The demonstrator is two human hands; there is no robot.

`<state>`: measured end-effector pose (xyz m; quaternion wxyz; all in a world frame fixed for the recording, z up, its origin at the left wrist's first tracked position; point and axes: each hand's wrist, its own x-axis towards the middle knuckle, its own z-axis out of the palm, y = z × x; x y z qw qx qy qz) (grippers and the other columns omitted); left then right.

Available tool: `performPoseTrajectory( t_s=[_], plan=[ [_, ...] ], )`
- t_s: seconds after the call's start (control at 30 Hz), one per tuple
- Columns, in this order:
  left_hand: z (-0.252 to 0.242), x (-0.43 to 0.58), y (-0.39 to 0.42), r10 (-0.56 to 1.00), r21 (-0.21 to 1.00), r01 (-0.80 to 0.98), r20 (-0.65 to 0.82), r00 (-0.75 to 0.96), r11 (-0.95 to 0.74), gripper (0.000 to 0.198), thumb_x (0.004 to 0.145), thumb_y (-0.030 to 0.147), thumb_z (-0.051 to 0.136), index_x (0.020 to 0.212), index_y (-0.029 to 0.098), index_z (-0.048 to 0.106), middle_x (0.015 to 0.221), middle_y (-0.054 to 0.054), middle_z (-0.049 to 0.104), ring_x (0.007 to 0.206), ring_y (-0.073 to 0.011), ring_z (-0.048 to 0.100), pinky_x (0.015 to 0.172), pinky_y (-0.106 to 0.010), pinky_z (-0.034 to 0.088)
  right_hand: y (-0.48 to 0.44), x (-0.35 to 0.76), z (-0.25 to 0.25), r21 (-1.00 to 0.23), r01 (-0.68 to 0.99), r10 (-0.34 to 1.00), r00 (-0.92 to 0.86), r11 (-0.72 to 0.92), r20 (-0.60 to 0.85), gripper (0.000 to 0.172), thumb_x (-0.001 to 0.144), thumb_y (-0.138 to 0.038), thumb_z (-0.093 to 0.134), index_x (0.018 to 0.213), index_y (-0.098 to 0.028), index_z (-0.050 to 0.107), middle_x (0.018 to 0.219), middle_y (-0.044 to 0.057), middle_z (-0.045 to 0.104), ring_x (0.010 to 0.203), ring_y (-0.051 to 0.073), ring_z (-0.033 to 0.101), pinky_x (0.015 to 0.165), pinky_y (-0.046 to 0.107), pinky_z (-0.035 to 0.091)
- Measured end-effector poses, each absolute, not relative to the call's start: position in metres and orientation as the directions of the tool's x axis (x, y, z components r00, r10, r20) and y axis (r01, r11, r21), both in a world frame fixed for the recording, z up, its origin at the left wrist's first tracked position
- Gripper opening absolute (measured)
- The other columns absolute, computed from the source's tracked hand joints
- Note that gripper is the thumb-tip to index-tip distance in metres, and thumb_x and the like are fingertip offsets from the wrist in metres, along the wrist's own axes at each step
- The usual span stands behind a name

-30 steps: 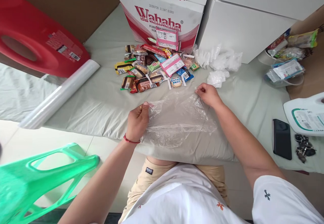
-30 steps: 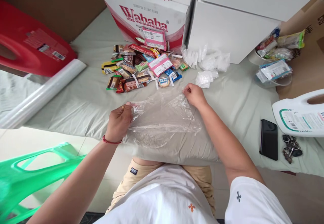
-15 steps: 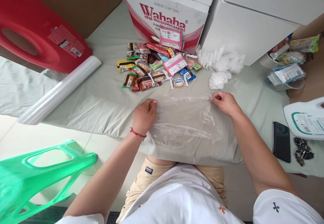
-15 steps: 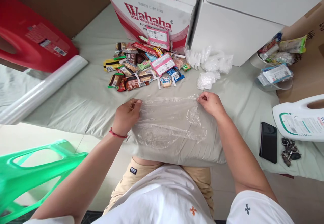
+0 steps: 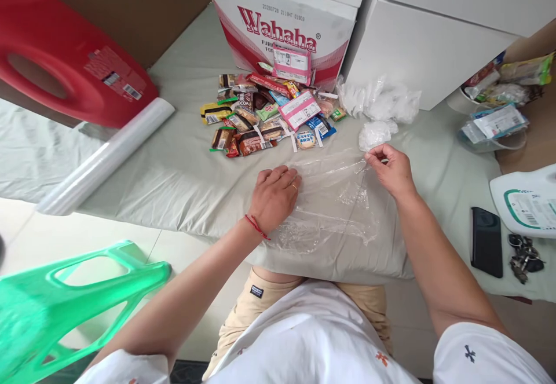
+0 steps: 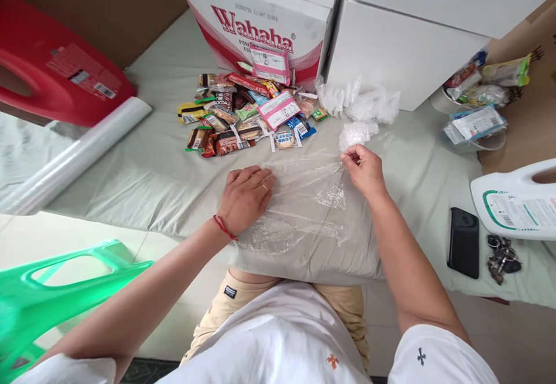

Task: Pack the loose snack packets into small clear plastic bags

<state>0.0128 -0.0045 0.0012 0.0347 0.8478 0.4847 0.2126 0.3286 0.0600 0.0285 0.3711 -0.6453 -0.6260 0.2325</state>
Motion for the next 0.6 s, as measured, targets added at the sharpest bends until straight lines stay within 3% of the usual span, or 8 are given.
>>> performPoseTrajectory(
  t_s=[0.07, 0.17, 0.27, 0.47, 0.6],
  plan=[
    [-0.008, 0.013, -0.004, 0.903, 0.283, 0.869, 0.267, 0.336, -0.407, 0.039, 0.103, 0.028, 0.047, 0.135, 0.021, 0.068, 0.147, -0.015, 0.064, 0.139, -0.0343, 0.054, 0.112, -0.058, 0.038, 0.059, 0.334, 0.028, -0.758, 0.649, 0.97, 0.139, 0.063, 0.199, 0.018, 0.082, -0.04, 0.069, 0.08, -0.022, 0.068, 0.077, 0.001, 0.069, 0.071, 0.016, 0.059, 0.068, 0.029, 0.045],
    [-0.012, 0.014, -0.006, 0.958, 0.299, 0.916, 0.183, 0.22, -0.268, 0.052, 0.106, 0.039, 0.04, 0.152, 0.021, 0.054, 0.161, -0.015, 0.05, 0.15, -0.0346, 0.043, 0.125, -0.066, 0.019, 0.058, 0.341, 0.026, -0.745, 0.665, 0.96, 0.176, 0.047, 0.218, 0.018, 0.084, -0.04, 0.068, 0.082, -0.022, 0.068, 0.08, 0.001, 0.069, 0.073, 0.016, 0.059, 0.069, 0.03, 0.047],
    [-0.008, 0.017, -0.005, 0.984, 0.283, 0.943, 0.078, 0.162, -0.178, 0.06, 0.107, 0.046, 0.031, 0.161, 0.021, 0.042, 0.168, -0.015, 0.04, 0.157, -0.0353, 0.032, 0.126, -0.073, 0.004, 0.059, 0.346, 0.021, -0.74, 0.672, 0.961, 0.192, 0.02, 0.201, 0.019, 0.085, -0.041, 0.067, 0.084, -0.022, 0.068, 0.082, 0.002, 0.07, 0.076, 0.017, 0.06, 0.072, 0.031, 0.048],
    [-0.002, 0.022, 0.001, 0.996, 0.251, 0.966, -0.037, 0.082, -0.07, 0.066, 0.108, 0.05, 0.024, 0.164, 0.019, 0.035, 0.171, -0.014, 0.032, 0.161, -0.0357, 0.024, 0.124, -0.077, 0.005, 0.062, 0.349, 0.007, -0.757, 0.652, 0.939, 0.286, -0.045, 0.191, 0.021, 0.086, -0.041, 0.066, 0.097, -0.024, 0.067, 0.096, 0.005, 0.071, 0.081, 0.018, 0.061, 0.078, 0.034, 0.052],
    [-0.003, 0.023, 0.002, 0.996, 0.257, 0.964, -0.024, 0.08, -0.071, 0.065, 0.107, 0.049, 0.024, 0.165, 0.02, 0.035, 0.172, -0.013, 0.031, 0.161, -0.0358, 0.023, 0.124, -0.077, 0.005, 0.035, 0.355, 0.017, -0.824, 0.55, 0.924, 0.37, -0.134, 0.096, 0.039, 0.091, -0.056, 0.063, 0.112, -0.023, 0.063, 0.099, 0.008, 0.071, 0.083, 0.021, 0.066, 0.067, 0.032, 0.055]
  ],
)
